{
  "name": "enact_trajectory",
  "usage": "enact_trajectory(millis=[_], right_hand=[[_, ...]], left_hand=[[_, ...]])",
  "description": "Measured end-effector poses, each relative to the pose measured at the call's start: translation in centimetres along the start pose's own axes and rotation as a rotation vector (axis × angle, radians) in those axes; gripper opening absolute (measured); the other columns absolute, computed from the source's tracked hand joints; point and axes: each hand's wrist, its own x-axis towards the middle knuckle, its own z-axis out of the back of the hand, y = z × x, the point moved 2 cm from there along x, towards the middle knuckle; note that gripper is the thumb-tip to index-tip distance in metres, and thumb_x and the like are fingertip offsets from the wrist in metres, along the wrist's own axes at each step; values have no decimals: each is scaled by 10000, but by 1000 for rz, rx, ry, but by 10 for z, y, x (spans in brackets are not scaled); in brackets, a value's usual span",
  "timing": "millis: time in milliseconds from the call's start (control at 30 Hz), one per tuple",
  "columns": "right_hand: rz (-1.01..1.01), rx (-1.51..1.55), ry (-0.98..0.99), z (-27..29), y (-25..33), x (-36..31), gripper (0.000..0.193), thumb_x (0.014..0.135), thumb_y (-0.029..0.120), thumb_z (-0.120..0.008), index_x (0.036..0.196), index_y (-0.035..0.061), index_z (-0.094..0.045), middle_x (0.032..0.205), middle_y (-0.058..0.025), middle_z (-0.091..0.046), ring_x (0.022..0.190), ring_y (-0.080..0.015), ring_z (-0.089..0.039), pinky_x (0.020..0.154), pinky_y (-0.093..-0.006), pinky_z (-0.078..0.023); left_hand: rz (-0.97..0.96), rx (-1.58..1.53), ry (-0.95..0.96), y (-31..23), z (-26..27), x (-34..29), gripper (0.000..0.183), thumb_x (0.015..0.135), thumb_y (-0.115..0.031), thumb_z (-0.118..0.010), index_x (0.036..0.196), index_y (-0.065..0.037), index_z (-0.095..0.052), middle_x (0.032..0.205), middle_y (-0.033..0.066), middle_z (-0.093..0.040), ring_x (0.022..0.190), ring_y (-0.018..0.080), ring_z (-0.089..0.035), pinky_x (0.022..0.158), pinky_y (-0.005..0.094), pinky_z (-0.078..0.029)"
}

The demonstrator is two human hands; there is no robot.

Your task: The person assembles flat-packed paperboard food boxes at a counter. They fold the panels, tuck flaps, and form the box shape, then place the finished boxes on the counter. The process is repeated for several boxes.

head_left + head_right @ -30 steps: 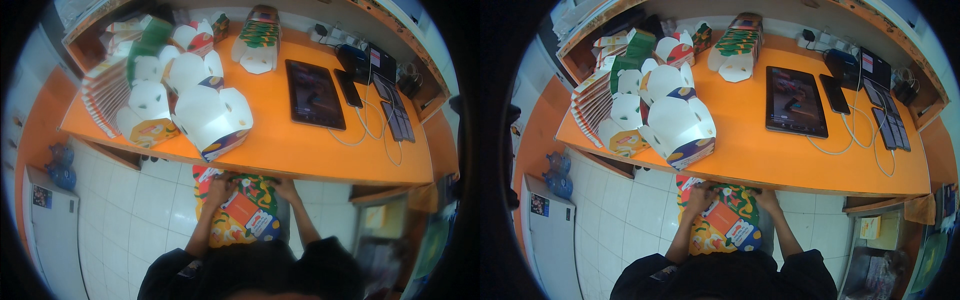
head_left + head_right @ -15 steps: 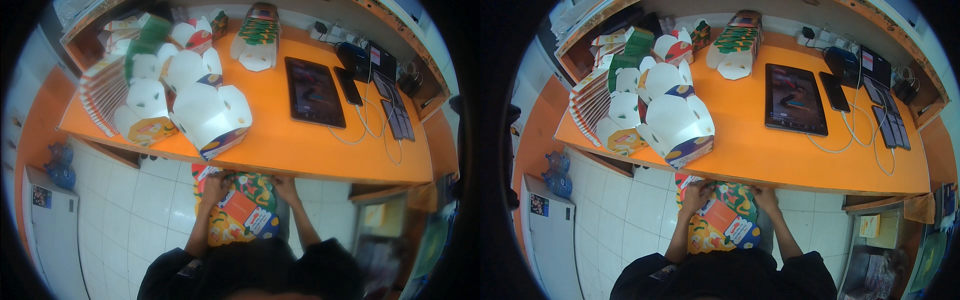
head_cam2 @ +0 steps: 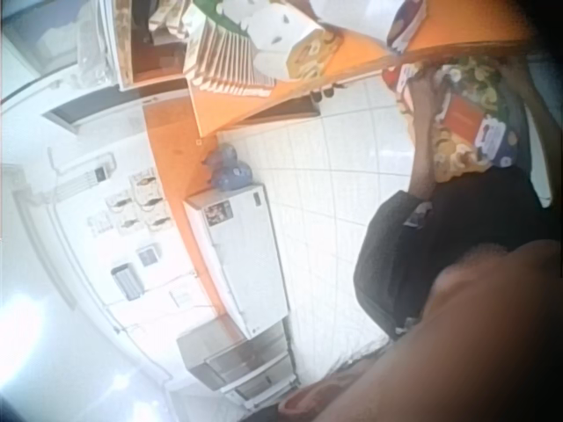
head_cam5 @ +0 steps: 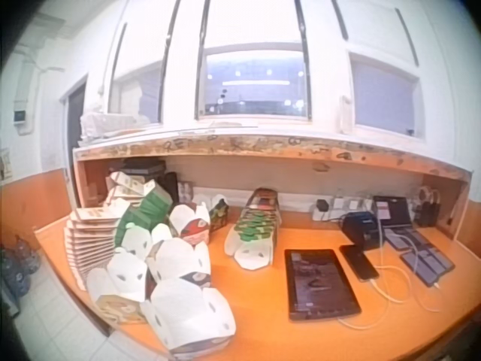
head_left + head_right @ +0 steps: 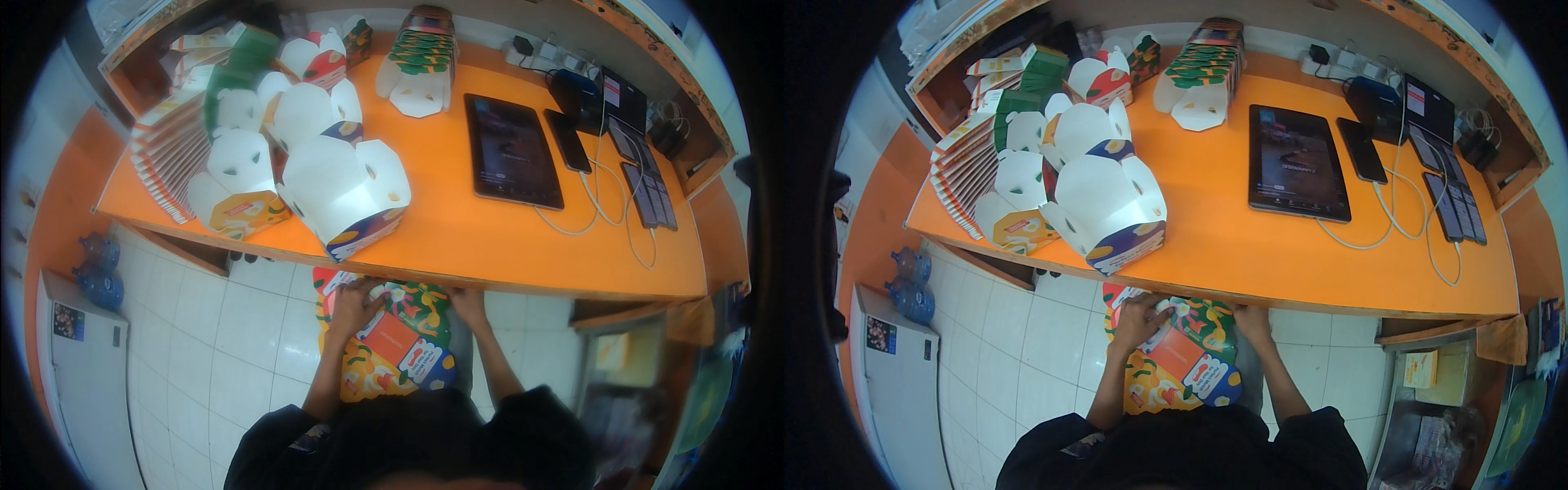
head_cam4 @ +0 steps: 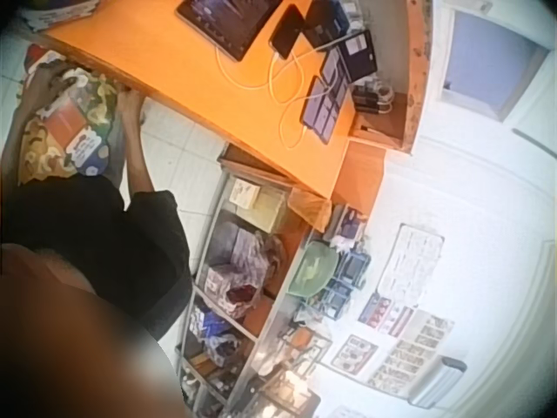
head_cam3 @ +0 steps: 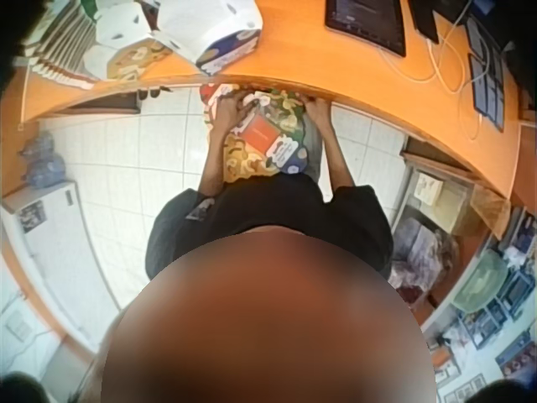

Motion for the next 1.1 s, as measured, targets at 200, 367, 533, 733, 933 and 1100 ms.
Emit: enact_trajectory(millis=[200, 367, 533, 733, 933, 1100], right_hand=[[-4, 21, 46, 9, 8, 1, 363, 858, 239, -693, 1096, -24, -615, 1052, -165, -677, 995, -280, -641, 858, -363, -482], [-153, 251, 171, 16, 25, -3, 403, 847, 216, -718, 1144, -31, -602, 1097, -136, -663, 1000, -213, -625, 861, -343, -484], [-345, 546, 259, 23, 37, -10, 395, 845, 187, -724, 1157, -26, -609, 1144, -108, -643, 1086, -184, -572, 933, -319, -440], [-420, 791, 200, 21, 32, -18, 370, 840, 139, -720, 1163, -6, -614, 1143, -90, -640, 1103, -172, -558, 969, -303, -408], [-349, 969, 40, 20, 33, -16, 238, 862, 40, -659, 1087, -27, -621, 1103, -91, -645, 1081, -167, -564, 974, -305, -390], [-298, 713, -56, 20, 41, -20, 309, 838, 78, -701, 1112, -16, -594, 1091, -85, -636, 1067, -173, -562, 911, -326, -437]], left_hand=[[-36, 71, 12, 0, -3, -1, 349, 764, -182, -749, 1062, -25, -660, 863, 159, -662, 784, 274, -651, 714, 357, -506], [67, -206, 31, -6, -3, 1, 345, 765, -204, -755, 1035, -24, -636, 902, 138, -653, 747, 275, -635, 729, 371, -482], [33, -222, -6, -17, 3, 5, 317, 760, -191, -760, 986, -10, -629, 897, 154, -663, 702, 311, -632, 640, 368, -497], [67, -95, 186, -34, 33, 8, 230, 771, -171, -757, 935, -41, -662, 750, 139, -651, 666, 269, -639, 626, 351, -494], [216, 43, 179, -35, 69, 7, 274, 767, -185, -766, 983, -55, -661, 789, 135, -678, 688, 254, -659, 624, 344, -508], [321, -223, 170, -27, 86, 1, 247, 759, -148, -784, 930, -20, -660, 832, 85, -700, 697, 170, -655, 645, 286, -516]])
